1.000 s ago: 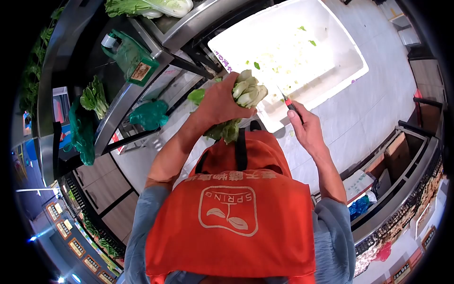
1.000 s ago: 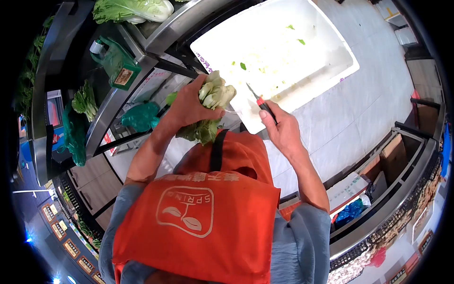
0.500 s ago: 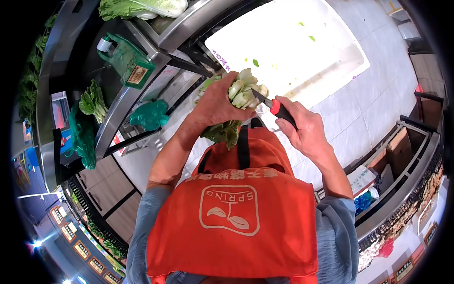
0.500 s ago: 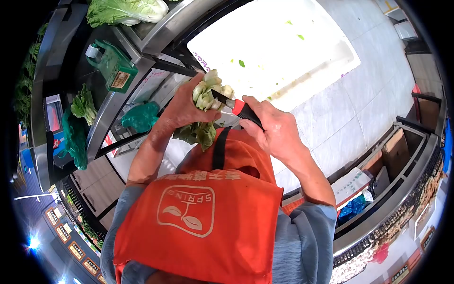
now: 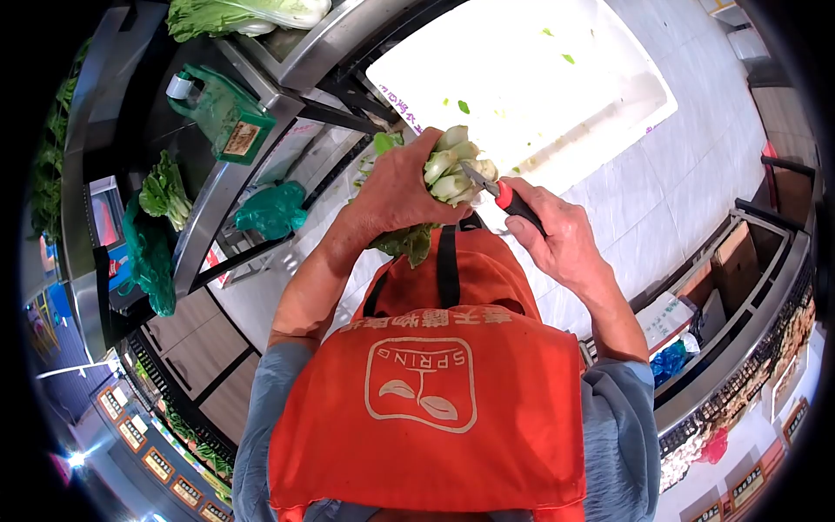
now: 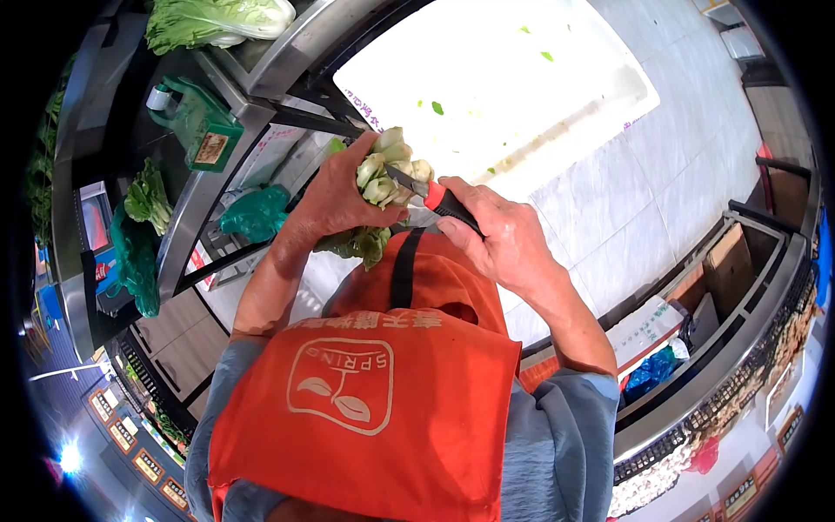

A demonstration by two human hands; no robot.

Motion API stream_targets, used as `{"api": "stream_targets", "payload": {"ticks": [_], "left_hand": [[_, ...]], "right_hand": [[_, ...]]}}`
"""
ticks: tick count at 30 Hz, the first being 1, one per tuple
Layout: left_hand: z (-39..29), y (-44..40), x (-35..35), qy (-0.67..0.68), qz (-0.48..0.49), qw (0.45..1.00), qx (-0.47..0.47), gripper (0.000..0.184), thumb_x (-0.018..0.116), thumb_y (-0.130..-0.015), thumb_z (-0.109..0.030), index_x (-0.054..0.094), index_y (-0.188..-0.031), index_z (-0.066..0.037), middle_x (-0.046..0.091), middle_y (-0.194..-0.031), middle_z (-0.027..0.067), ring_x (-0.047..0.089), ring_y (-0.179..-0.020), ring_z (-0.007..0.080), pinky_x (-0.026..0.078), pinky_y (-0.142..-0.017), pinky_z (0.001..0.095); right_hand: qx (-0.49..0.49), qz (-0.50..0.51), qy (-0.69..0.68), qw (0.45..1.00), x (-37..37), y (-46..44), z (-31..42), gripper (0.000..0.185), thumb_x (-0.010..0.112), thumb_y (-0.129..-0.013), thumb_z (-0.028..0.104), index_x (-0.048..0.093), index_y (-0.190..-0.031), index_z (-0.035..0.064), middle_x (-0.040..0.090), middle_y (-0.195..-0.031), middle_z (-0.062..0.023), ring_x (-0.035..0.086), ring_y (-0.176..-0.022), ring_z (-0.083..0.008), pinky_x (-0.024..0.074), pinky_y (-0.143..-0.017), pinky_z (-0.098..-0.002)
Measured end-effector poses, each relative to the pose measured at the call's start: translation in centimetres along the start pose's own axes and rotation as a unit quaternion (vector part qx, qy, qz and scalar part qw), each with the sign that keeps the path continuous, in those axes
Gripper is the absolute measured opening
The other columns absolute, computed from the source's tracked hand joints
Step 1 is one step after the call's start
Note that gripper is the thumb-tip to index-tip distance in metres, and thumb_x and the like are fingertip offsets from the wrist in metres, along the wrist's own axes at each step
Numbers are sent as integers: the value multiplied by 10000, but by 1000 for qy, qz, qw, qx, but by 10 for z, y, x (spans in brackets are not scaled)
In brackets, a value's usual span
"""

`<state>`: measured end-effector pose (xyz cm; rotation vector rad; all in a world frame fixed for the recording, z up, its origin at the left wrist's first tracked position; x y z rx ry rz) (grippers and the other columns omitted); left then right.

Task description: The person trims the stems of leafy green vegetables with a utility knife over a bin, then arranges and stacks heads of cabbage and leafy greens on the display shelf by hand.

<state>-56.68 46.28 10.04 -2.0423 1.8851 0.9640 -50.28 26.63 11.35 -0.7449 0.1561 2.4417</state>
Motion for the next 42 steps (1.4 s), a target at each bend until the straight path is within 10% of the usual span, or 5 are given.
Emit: {"api": "stream_targets", "payload": {"ticks": [10,13,20,32,42], "left_hand": [[6,2,10,127,68,988,-57,760,927,-603,-241,586,-1245,-21,675,-1081,63,635,-1006,161,498,-910,324],[-6,7,12,259,121,958,-6,820,952,-589,-248,580,-1283,-18,640,-1149,37,586,-1071,137,472,-948,311],[17,-5,10,280,120,951,-56,955,965,-558,-189,522,-1384,-6,629,-1198,38,580,-1120,134,455,-1000,296],[17,7,33,458,232,857,-52,839,951,-573,-171,566,-1299,-6,642,-1119,33,595,-1036,127,480,-927,289],[16,1,13,333,190,923,-27,844,955,-528,-177,572,-1259,3,651,-1110,18,594,-1014,112,480,-919,278]], "right_hand": [[31,-48,46,997,10,5,-32,400,688,-942,252,622,-1285,58,714,-951,-172,703,-760,-346,562,-652,-407],[253,-20,15,967,22,15,-101,386,634,-988,284,634,-1302,58,707,-862,-159,711,-746,-319,556,-665,-383],[-48,-41,-41,997,6,0,-24,447,677,-940,288,602,-1319,64,682,-909,-130,674,-725,-305,543,-641,-371],[-51,-26,42,997,14,-15,-48,470,691,-927,290,587,-1339,88,672,-879,-147,675,-732,-323,544,-635,-397],[-1,12,-94,996,16,-12,-31,466,681,-943,288,594,-1347,74,684,-890,-155,675,-741,-321,549,-628,-394]]}}
Point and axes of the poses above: each hand's wrist, its own y-axis away from the middle knuckle, its own x-axis out of the palm, z = x × y, the point moved 7 cm from there along -y, towards the middle knuckle
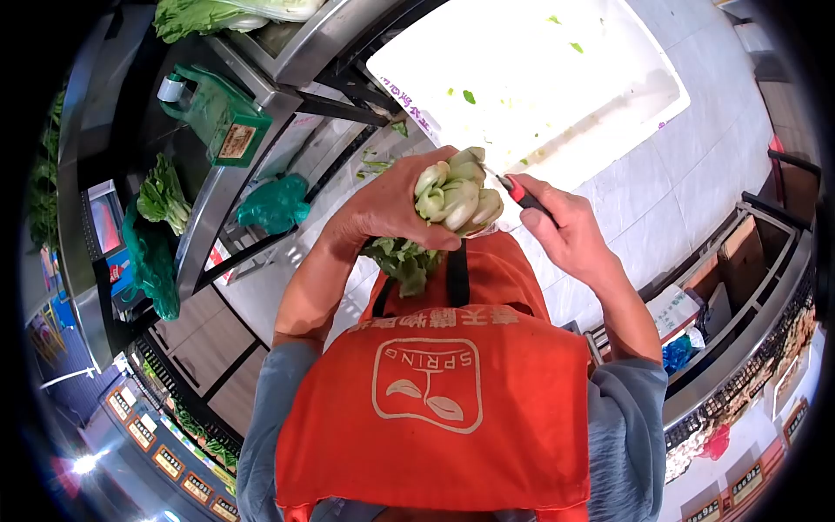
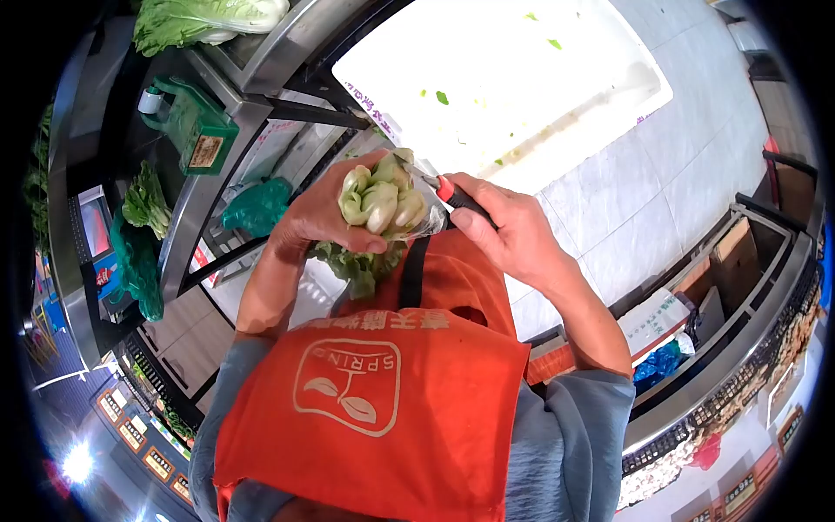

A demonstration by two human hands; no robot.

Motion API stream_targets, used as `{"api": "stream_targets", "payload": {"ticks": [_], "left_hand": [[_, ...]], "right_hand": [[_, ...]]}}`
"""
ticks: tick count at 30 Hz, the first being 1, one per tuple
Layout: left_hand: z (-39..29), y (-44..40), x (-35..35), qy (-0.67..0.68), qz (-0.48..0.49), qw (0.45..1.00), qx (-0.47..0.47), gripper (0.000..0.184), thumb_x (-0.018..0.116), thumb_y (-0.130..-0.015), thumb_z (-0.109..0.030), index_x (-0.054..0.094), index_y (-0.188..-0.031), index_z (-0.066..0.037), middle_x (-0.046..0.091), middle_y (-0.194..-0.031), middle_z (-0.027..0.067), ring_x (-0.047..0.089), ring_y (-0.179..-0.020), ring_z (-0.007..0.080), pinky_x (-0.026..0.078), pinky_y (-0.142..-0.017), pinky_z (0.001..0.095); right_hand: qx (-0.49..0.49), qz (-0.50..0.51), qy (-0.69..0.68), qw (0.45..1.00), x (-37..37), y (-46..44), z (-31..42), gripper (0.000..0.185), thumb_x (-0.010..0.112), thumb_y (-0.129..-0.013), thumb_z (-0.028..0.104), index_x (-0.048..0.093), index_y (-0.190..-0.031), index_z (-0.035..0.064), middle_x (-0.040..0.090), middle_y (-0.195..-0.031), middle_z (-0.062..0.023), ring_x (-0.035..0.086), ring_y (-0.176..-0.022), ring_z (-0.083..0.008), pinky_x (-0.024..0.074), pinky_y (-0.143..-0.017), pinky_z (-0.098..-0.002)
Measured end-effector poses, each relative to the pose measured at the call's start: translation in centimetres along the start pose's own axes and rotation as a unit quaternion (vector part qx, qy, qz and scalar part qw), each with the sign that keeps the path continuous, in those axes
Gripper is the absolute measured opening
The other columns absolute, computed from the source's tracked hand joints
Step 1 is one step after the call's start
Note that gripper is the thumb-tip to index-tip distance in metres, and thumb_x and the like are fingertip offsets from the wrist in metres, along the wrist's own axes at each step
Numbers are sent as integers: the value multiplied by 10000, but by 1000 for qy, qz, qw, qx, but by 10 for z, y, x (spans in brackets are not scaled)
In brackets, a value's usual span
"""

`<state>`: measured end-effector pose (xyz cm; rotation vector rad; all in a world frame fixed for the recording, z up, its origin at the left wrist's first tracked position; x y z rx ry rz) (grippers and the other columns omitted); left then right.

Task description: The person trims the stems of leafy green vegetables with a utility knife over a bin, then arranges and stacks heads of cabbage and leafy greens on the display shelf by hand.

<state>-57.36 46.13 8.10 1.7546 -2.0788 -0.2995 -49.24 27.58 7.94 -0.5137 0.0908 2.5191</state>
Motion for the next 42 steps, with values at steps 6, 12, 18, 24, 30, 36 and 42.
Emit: {"api": "stream_targets", "payload": {"ticks": [6,12,18,24,30,36,42], "left_hand": [[-14,5,3,-62,-6,998,-6,857,953,-525,-189,571,-1266,10,655,-1139,39,606,-1031,124,483,-939,292],[2,2,11,93,54,994,-15,907,972,-488,-234,578,-1275,-12,649,-1165,49,612,-1034,138,482,-946,311],[1,-9,-10,-9,-29,999,16,816,955,-569,-186,580,-1277,-31,630,-1125,18,577,-1037,116,470,-934,281],[1,-7,-14,-143,-133,979,58,778,919,-604,-260,582,-1259,-9,705,-1059,134,670,-994,211,509,-919,333],[-5,-2,-9,-220,-83,972,-1,803,934,-589,-220,571,-1275,-11,646,-1087,48,582,-1004,143,464,-924,290],[11,-1,-8,-141,-22,989,40,872,934,-598,-287,556,-1331,-3,698,-1122,104,662,-1043,187,504,-952,318],[20,4,1,-15,-15,1000,-10,882,952,-583,-200,555,-1347,-6,670,-1177,57,619,-1072,150,483,-981,300]], "right_hand": [[-23,-33,159,987,-5,-5,9,492,735,-891,255,596,-1330,84,665,-848,-125,667,-701,-305,540,-596,-393],[-47,-56,192,979,-2,-10,6,441,711,-916,269,616,-1304,83,675,-837,-133,670,-698,-311,537,-611,-400],[173,-41,65,982,-4,14,-82,413,612,-1002,350,646,-1293,59,730,-929,-174,716,-757,-318,557,-684,-381],[9,-29,100,994,-4,-11,12,439,726,-902,246,625,-1296,79,689,-874,-152,687,-727,-331,543,-626,-391],[-25,68,81,994,-5,-12,15,437,721,-905,262,626,-1283,64,677,-864,-153,672,-723,-338,531,-640,-403],[-29,81,62,994,-2,-9,11,436,719,-904,249,623,-1288,65,679,-870,-146,669,-732,-337,530,-647,-410],[-21,44,87,995,6,-2,10,470,750,-873,222,616,-1304,87,666,-853,-118,663,-727,-317,533,-628,-403]]}}
Point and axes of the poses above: each hand's wrist, its own y-axis away from the middle knuckle, its own x-axis out of the palm, z = x × y, the point moved 7 cm from there along -y, towards the middle knuckle
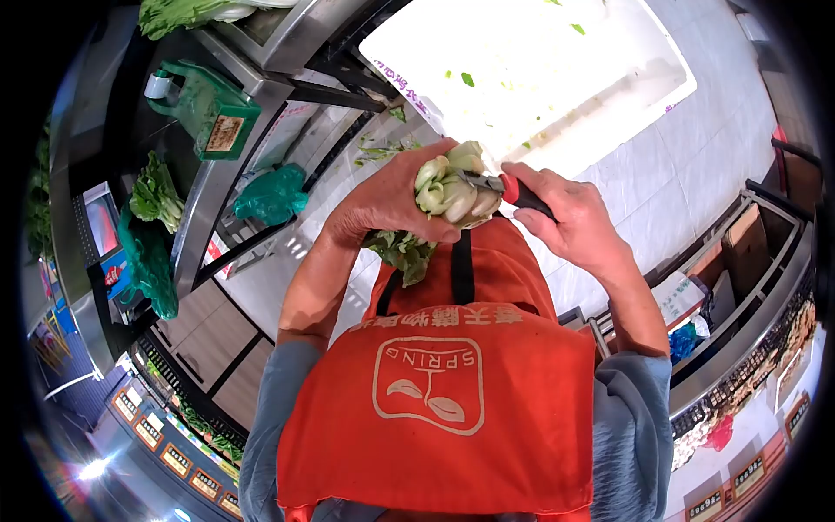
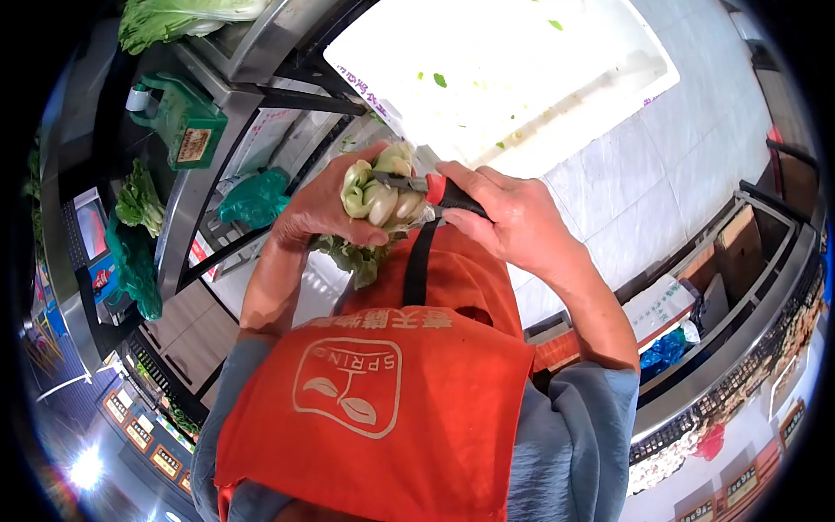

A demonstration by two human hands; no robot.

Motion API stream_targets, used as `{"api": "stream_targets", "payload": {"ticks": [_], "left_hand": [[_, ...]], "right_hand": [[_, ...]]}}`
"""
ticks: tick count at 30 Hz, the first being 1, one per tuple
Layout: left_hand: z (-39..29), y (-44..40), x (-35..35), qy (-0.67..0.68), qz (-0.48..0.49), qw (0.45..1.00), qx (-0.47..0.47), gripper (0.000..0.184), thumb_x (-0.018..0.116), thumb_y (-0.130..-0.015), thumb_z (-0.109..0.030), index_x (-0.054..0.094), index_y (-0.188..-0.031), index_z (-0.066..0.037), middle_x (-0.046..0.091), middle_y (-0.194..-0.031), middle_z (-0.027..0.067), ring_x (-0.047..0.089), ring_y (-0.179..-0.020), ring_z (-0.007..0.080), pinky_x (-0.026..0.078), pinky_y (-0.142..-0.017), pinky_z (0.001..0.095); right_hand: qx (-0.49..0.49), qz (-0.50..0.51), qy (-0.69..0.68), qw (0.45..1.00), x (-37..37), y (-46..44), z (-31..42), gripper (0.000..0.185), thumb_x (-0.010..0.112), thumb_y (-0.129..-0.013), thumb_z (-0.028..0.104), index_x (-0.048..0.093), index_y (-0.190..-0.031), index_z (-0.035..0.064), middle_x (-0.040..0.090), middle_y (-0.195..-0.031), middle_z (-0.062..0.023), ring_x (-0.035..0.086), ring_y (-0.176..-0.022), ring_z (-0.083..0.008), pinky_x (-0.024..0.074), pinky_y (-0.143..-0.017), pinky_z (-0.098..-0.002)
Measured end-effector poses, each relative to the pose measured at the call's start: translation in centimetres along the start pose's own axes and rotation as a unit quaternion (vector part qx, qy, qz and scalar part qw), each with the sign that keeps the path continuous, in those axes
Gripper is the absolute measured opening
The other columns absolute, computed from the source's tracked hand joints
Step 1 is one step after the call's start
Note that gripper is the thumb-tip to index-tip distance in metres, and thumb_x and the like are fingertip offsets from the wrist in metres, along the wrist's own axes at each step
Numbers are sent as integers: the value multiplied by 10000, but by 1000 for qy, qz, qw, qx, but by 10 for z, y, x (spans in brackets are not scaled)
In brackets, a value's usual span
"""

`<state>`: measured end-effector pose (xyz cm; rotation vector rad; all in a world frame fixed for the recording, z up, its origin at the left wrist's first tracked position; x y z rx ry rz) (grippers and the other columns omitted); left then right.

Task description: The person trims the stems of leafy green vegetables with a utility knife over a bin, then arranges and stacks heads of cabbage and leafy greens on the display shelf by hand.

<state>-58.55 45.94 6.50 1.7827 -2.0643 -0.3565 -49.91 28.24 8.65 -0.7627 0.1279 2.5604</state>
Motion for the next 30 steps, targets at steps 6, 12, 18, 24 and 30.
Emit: {"api": "stream_targets", "payload": {"ticks": [6,12,18,24,30], "left_hand": [[14,1,12,140,-4,990,-29,834,943,-608,-133,560,-1339,-9,657,-1191,32,602,-1077,128,484,-973,287],[32,-6,27,123,57,991,0,811,955,-597,-172,569,-1292,-12,655,-1147,53,604,-1065,162,481,-959,307],[22,-15,-4,-235,-144,961,3,775,948,-593,-263,581,-1239,-41,707,-1050,109,695,-1010,264,526,-890,357],[7,-18,3,-408,-230,883,23,687,919,-554,-297,567,-1102,-79,716,-952,144,701,-937,375,530,-820,472],[6,-13,2,-475,-263,838,58,716,911,-520,-269,579,-1132,-100,712,-952,121,689,-882,370,513,-846,474]], "right_hand": [[19,-58,85,995,13,10,-12,497,763,-861,208,604,-1321,108,651,-837,-101,662,-726,-309,541,-619,-392],[287,-84,35,953,31,43,-104,413,588,-1016,343,603,-1331,77,709,-938,-173,700,-773,-360,546,-675,-422],[143,-123,-1,982,8,36,-38,420,665,-973,293,603,-1331,83,702,-947,-165,708,-790,-338,554,-681,-366],[69,-57,69,994,16,22,-3,470,716,-926,321,595,-1311,82,683,-891,-130,695,-729,-330,559,-616,-409],[69,-54,111,990,21,21,4,483,706,-932,343,591,-1314,70,665,-848,-129,684,-681,-328,542,-565,-414]]}}
Point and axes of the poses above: each hand's wrist, its own y-axis away from the middle knuckle, its own x-axis out of the palm, z = x × y, the point moved 7 cm from there along -y, towards the middle knuckle
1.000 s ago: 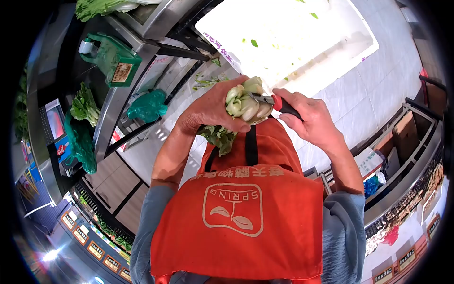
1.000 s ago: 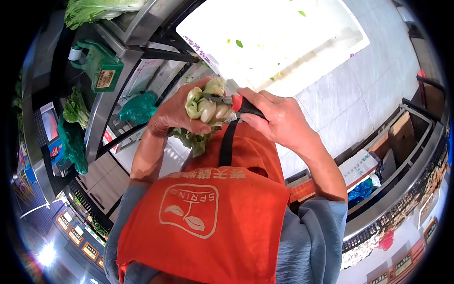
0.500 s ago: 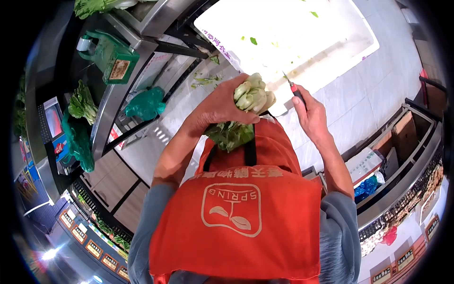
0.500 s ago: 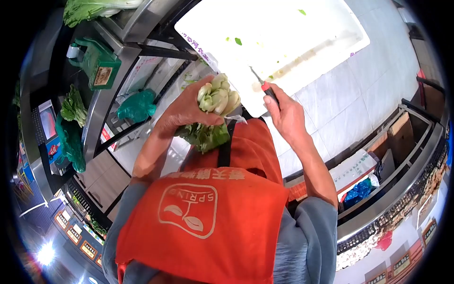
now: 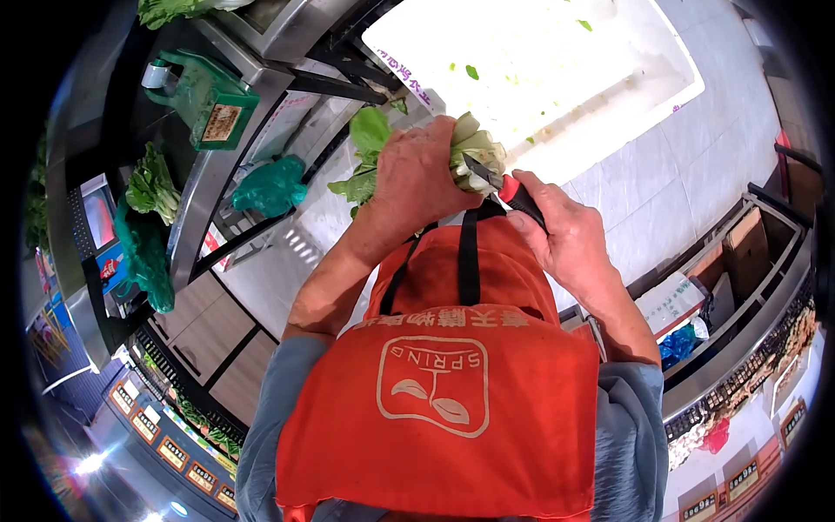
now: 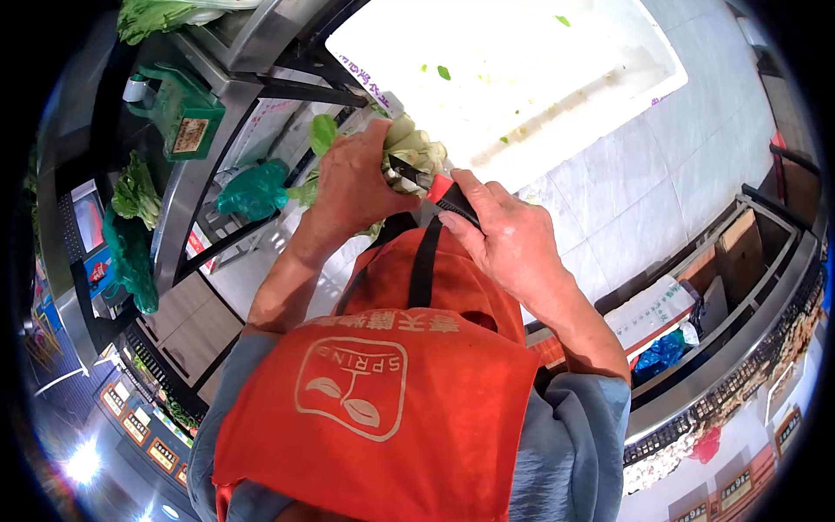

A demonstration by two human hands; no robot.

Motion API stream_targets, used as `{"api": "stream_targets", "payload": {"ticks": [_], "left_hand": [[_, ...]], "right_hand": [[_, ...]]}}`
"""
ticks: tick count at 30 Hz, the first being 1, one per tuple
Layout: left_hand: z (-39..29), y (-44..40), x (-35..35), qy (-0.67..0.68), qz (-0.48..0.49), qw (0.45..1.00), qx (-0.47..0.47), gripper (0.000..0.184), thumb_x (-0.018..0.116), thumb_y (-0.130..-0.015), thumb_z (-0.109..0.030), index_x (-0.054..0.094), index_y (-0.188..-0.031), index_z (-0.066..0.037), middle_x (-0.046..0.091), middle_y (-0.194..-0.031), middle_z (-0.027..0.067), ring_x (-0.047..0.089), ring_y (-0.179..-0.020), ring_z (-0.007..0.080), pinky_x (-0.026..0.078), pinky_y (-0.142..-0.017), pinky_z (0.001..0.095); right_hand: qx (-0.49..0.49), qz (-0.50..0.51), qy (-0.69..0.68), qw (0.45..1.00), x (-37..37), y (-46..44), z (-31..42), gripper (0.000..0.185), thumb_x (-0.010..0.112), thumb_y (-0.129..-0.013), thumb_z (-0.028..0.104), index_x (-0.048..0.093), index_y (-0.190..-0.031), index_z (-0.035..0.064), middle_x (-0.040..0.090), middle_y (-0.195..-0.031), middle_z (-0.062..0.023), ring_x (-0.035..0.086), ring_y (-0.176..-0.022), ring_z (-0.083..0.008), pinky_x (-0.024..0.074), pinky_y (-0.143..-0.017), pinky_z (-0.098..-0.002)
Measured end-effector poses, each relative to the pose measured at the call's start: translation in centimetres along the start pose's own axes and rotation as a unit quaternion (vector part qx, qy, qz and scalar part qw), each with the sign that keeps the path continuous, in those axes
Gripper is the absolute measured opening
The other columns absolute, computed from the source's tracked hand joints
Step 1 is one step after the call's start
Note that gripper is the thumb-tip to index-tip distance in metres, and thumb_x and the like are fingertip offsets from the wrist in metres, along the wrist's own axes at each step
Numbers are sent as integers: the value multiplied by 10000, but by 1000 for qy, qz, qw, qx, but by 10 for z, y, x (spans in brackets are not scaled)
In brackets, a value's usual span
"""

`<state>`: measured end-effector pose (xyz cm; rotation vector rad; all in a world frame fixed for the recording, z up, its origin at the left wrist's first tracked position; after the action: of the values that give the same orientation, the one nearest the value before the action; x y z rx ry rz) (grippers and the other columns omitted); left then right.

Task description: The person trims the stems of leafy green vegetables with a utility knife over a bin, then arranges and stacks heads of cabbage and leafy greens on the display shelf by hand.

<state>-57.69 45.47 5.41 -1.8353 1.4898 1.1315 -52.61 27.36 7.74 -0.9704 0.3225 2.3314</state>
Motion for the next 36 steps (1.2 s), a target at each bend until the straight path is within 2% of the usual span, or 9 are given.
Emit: {"api": "stream_targets", "payload": {"ticks": [11,14,15,17,20,23,24,30,36], "left_hand": [[6,0,10,21,54,996,-75,699,894,-566,-308,584,-1151,-84,714,-973,141,686,-949,370,527,-840,461],[6,-2,11,48,38,996,-59,685,890,-583,-319,582,-1146,-77,712,-941,143,695,-913,365,535,-807,456],[7,-4,11,67,33,996,-53,683,889,-589,-322,581,-1145,-74,711,-930,144,698,-900,363,538,-793,455],[9,-8,6,63,15,997,-34,686,889,-594,-326,579,-1148,-66,710,-929,152,700,-890,362,540,-776,456],[16,-6,8,66,6,997,-47,687,889,-601,-323,576,-1153,-60,714,-945,158,703,-894,361,543,-773,461],[18,-21,7,96,6,993,-68,701,892,-592,-296,570,-1168,-60,721,-984,157,705,-928,364,547,-798,459],[19,-17,8,112,18,990,-87,709,893,-586,-284,567,-1174,-60,724,-998,156,705,-943,365,549,-809,457],[24,-15,15,136,50,984,-108,775,907,-546,-232,543,-1208,-62,727,-1023,142,705,-982,366,556,-854,433],[22,-12,19,148,35,986,-67,740,893,-573,-345,560,-1161,-42,718,-934,160,709,-907,373,552,-815,464]], "right_hand": [[56,11,9,998,7,-1,-5,448,681,-952,307,587,-1301,42,685,-861,-181,695,-720,-362,547,-585,-436],[110,-15,42,993,13,4,-31,416,640,-979,317,603,-1279,32,698,-850,-212,695,-749,-388,549,-619,-449],[242,30,15,970,22,10,-72,384,597,-1007,321,622,-1253,27,698,-835,-231,691,-764,-405,543,-640,-439],[275,-32,-11,961,21,33,-105,378,580,-1022,320,625,-1267,37,696,-804,-214,704,-748,-371,535,-642,-407],[247,-4,-104,963,12,16,-62,371,590,-1020,291,618,-1295,44,695,-777,-196,719,-748,-329,535,-646,-383],[97,-73,-135,983,8,7,-28,400,680,-973,246,602,-1327,75,715,-958,-167,726,-794,-305,564,-673,-373],[88,-41,-112,989,9,6,-22,449,717,-940,247,588,-1341,89,702,-1004,-156,716,-795,-322,570,-671,-388],[58,-15,-75,995,7,2,-11,484,725,-918,275,574,-1345,104,676,-896,-145,694,-752,-339,547,-620,-418],[57,-11,-42,997,14,-4,-18,445,716,-927,287,592,-1311,99,685,-900,-146,697,-754,-343,548,-621,-418]]}}
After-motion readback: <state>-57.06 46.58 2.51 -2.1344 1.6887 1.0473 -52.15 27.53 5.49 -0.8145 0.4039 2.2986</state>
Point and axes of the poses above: each hand's wrist, its own y-axis away from the middle knuckle, its own x-axis out of the palm, z = x × y, the point moved 7 cm from there along -y, towards the middle knuckle
